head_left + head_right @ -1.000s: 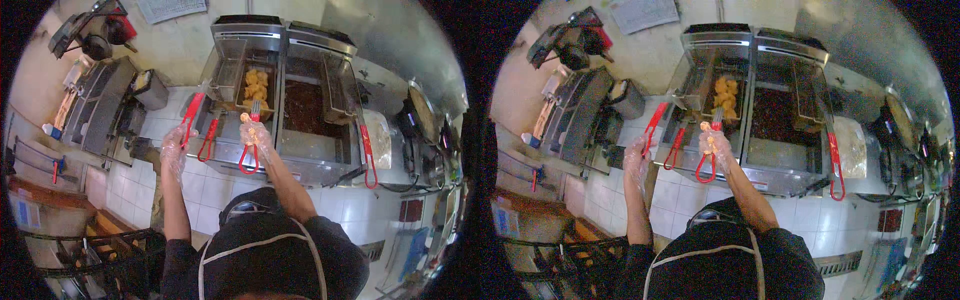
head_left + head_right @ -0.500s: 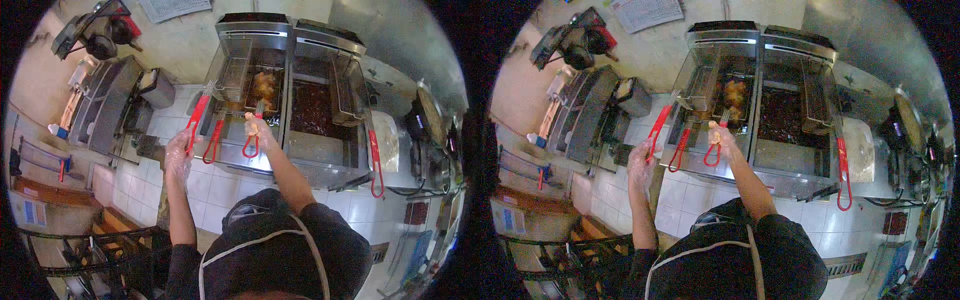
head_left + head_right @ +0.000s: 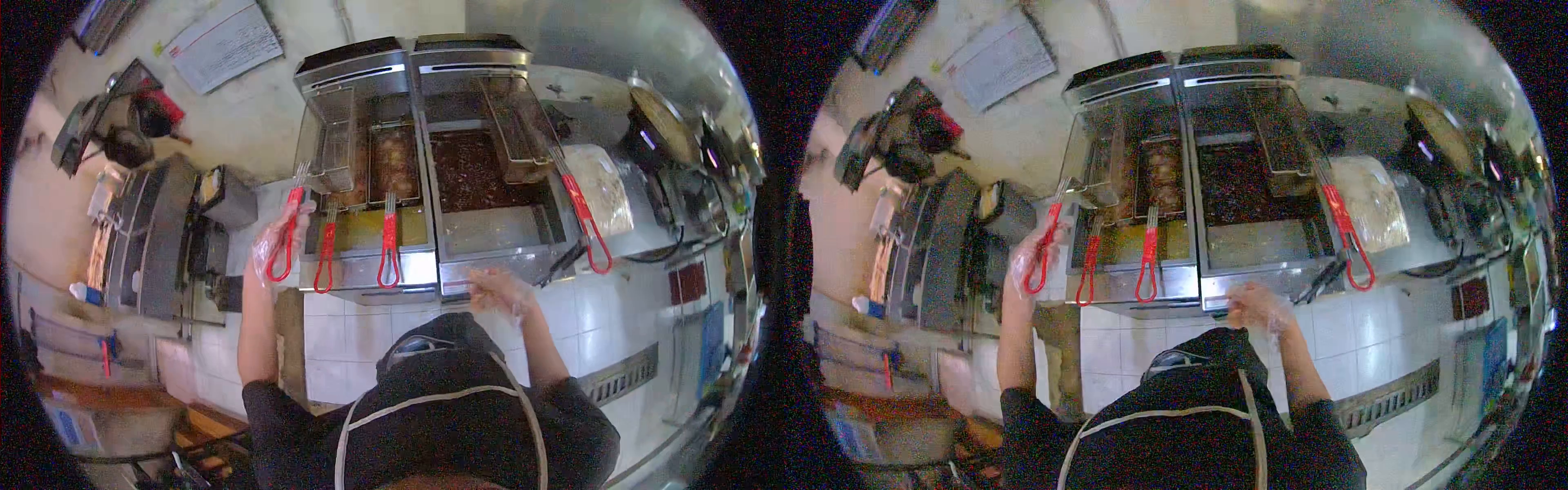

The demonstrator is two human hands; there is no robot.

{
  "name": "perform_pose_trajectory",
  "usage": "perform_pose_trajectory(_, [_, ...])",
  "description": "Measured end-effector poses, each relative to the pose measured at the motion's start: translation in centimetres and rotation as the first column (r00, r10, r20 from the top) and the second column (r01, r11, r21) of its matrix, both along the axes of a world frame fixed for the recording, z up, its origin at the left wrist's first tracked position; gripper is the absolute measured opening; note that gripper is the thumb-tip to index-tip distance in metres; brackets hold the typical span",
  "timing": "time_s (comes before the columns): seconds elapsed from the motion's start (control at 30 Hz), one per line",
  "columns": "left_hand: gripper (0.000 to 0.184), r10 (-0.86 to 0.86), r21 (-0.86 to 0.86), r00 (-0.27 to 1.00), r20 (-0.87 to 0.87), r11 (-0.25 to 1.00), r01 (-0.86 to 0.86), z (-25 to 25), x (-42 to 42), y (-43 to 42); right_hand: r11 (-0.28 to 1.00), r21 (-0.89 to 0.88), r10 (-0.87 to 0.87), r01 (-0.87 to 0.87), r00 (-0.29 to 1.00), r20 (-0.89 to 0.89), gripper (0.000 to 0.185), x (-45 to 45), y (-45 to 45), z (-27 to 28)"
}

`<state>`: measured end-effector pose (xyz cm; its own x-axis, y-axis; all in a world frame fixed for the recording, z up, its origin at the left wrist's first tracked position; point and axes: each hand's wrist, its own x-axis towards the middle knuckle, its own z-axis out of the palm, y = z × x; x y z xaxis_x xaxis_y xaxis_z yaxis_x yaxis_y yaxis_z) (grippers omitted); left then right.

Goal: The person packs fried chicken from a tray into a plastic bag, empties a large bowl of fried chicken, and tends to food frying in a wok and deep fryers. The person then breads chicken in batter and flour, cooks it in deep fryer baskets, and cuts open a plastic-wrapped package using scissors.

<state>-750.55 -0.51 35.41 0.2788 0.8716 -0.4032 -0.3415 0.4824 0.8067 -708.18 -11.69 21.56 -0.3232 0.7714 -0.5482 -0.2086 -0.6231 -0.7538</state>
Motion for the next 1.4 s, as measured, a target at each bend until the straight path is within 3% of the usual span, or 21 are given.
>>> perform_pose_trajectory(0.03, [0.032, -0.027, 0.004, 1.0, -0.015, 1.0, 0.027, -2.1, -1.5, 1.6, 0.999, -0.03, -0.029, 0.031, 0.998, 0.049, 0.031, 1.3, -0.9, -1.5])
perform_pose_trajectory(0.1, [0.029, -0.107, -0.072, 0.807, 0.581, 0.981, 0.181, -5.7, -4.7, 5.0, 0.994, -0.055, -0.087, 0.091, 0.993, 0.076, 0.03, 2.1, -3.1, -2.6])
perform_pose_trajectory(0.13, [0.023, -0.034, 0.044, 0.921, 0.387, 0.999, 0.018, -4.1, -4.3, 4.8, 0.981, -0.029, -0.19, 0.192, 0.979, 0.072, 0.029, 2.1, -4.2, -2.2])
perform_pose_trajectory(0.17, [0.023, -0.057, 0.045, 0.925, 0.376, 0.998, 0.043, -2.8, -4.3, 4.9, 0.958, -0.009, -0.284, 0.286, 0.956, 0.074, 0.028, 2.2, -5.5, -2.1])
perform_pose_trajectory(0.23, [0.019, -0.084, -0.094, 0.676, 0.732, 0.97, 0.223, -0.2, -4.7, 5.6, 0.93, 0.029, -0.368, 0.367, 0.93, 0.004, 0.027, 2.2, -6.8, -3.7])
perform_pose_trajectory(0.3, [0.012, 0.045, -0.01, 0.958, 0.284, 0.999, -0.044, 2.7, -3.7, 4.5, 0.958, -0.088, -0.28, 0.273, 0.957, -0.076, 0.027, 1.5, -7.7, -3.7])
perform_pose_trajectory(0.37, [0.009, -0.025, 0.061, 0.988, 0.151, 0.998, 0.016, 5.1, -1.3, 2.4, 0.964, -0.092, -0.252, 0.251, 0.968, 0.006, 0.026, 0.8, -7.8, -4.2])
perform_pose_trajectory(0.4, [0.009, -0.025, 0.052, 0.99, 0.141, 0.998, 0.018, 6.5, 0.0, 0.9, 0.97, -0.095, -0.215, 0.224, 0.972, 0.099, 0.026, 0.4, -8.0, -4.5])
perform_pose_trajectory(0.5, [0.01, 0.087, -0.022, 0.948, 0.306, 0.996, -0.085, 7.5, 3.4, -2.4, 0.96, -0.091, -0.267, 0.266, 0.964, 0.001, 0.024, -0.1, -8.3, -5.2])
perform_pose_trajectory(0.57, [0.009, 0.047, 0.172, 0.997, 0.066, 0.983, -0.058, 6.3, 5.2, -3.6, 0.949, -0.065, -0.308, 0.307, 0.951, -0.015, 0.024, -0.2, -8.7, -5.9])
perform_pose_trajectory(0.63, [0.011, 0.064, 0.134, 0.987, 0.149, 0.987, -0.084, 6.5, 8.5, -5.7, 0.934, -0.035, -0.357, 0.356, 0.934, -0.031, 0.023, 0.4, -9.2, -8.3])
perform_pose_trajectory(0.7, [0.013, -0.053, -0.063, 0.92, 0.389, 0.994, 0.084, 3.1, 8.9, -4.6, 0.974, -0.156, -0.198, 0.166, 0.955, -0.219, 0.024, 1.8, -9.6, -12.4])
perform_pose_trajectory(0.73, [0.013, -0.111, 0.081, 0.973, 0.2, 0.992, 0.097, 2.5, 10.4, -5.1, 0.974, 0.209, -0.086, 0.082, 0.996, 0.008, 0.025, 2.1, -10.6, -13.1])
perform_pose_trajectory(0.77, [0.013, -0.136, 0.219, 0.991, 0.005, 0.967, 0.131, 1.7, 12.6, -5.5, 0.925, 0.38, -0.068, 0.01, 0.988, 0.14, 0.026, 2.0, -10.9, -12.2])
perform_pose_trajectory(0.8, [0.013, -0.104, 0.203, 0.995, 0.01, 0.974, 0.1, 1.2, 14.7, -5.5, 0.847, 0.527, -0.096, -0.067, 0.956, 0.277, 0.027, 2.0, -11.2, -11.3])
perform_pose_trajectory(0.83, [0.013, -0.073, 0.174, 0.997, 0.021, 0.982, 0.068, 0.6, 16.5, -5.6, 0.965, 0.228, -0.188, 0.132, 0.952, 0.243, 0.029, 1.1, -11.6, -7.9])
perform_pose_trajectory(0.87, [0.013, -0.09, 0.17, 0.995, 0.037, 0.982, 0.083, 0.2, 17.8, -5.6, 0.943, -0.109, -0.281, 0.313, 0.93, 0.239, 0.031, 0.4, -12.5, -5.3])
perform_pose_trajectory(0.97, [0.014, -0.18, 0.132, 0.954, 0.239, 0.98, 0.152, -0.8, 21.3, -5.2, 0.85, -0.173, -0.502, 0.497, 0.865, 0.015, 0.032, -0.2, -14.9, -2.5])
perform_pose_trajectory(1.1, [0.012, -0.233, 0.171, 0.91, 0.343, 0.968, 0.183, -2.4, 25.5, -3.2, 0.857, -0.118, -0.488, 0.502, 0.863, 0.131, 0.027, 0.4, -16.5, -4.3])
perform_pose_trajectory(1.3, [0.007, -0.138, -0.034, 0.764, 0.631, 0.978, 0.204, -2.1, 31.5, -0.4, 0.815, -0.349, -0.557, 0.463, 0.791, -0.252, 0.024, 5.2, -19.3, -8.3])
perform_pose_trajectory(1.4, [0.01, -0.211, 0.1, 0.795, 0.569, 0.977, 0.187, -1.3, 33.8, -0.7, 0.81, -0.333, -0.579, 0.483, 0.746, -0.329, 0.022, 9.8, -20.5, -11.4])
